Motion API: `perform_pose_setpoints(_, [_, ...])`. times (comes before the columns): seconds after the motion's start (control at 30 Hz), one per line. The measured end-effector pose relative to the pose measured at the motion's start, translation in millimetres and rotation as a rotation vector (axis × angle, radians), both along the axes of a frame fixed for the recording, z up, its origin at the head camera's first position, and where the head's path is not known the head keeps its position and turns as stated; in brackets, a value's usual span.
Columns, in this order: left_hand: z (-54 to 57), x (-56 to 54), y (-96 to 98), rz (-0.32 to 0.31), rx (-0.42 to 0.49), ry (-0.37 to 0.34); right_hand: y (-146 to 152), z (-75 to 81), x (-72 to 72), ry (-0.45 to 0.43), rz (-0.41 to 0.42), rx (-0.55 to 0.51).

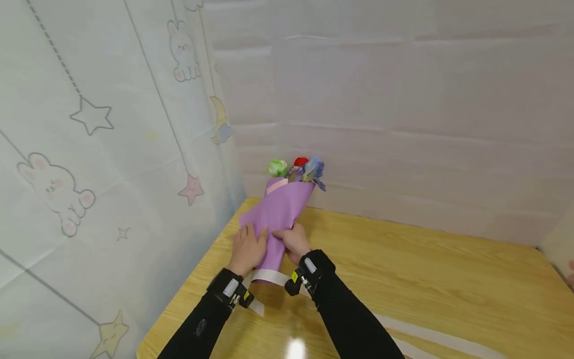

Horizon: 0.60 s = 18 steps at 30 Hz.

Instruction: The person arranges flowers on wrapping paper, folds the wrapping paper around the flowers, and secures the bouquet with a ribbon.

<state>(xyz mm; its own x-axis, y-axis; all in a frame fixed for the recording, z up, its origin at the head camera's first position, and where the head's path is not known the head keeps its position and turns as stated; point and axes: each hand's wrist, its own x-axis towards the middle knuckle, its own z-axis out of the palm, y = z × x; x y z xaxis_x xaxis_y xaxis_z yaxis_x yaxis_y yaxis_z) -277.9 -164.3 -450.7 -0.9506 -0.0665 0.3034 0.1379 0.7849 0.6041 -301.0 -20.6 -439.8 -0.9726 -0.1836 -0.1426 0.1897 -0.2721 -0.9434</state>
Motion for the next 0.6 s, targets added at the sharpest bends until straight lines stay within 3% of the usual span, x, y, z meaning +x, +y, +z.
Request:
perform_pose_setpoints(0.13, [20.5,-6.1,8.7,-0.104,0.285,-0.093,1.0,20.0,-2.0,0.069,-0.007,-0.06])
perform_pose_setpoints(0.2, [26.7,-7.7,10.2,-0.149,0.377,-0.122,2.2,26.6,-2.9,0.091,-0.016,-0.058])
perform_pose_setpoints(0.27, [27.7,-11.4,10.2,-0.202,0.458,-0.157,4.0,31.3,-2.8,0.111,-0.026,-0.049])
perform_pose_setpoints(0.4, [30.9,-17.5,11.8,-0.333,0.764,-0.255,13.4,37.9,1.1,0.122,-0.01,-0.03])
perform_pose_setpoints(0.5, [40.0,-18.7,17.0,-0.416,0.992,-0.311,27.1,45.4,6.7,0.105,0.037,-0.036])
perform_pose_setpoints(0.6, [55.9,-14.7,27.1,-0.488,1.07,-0.369,49.0,59.0,15.4,0.094,0.062,-0.002])
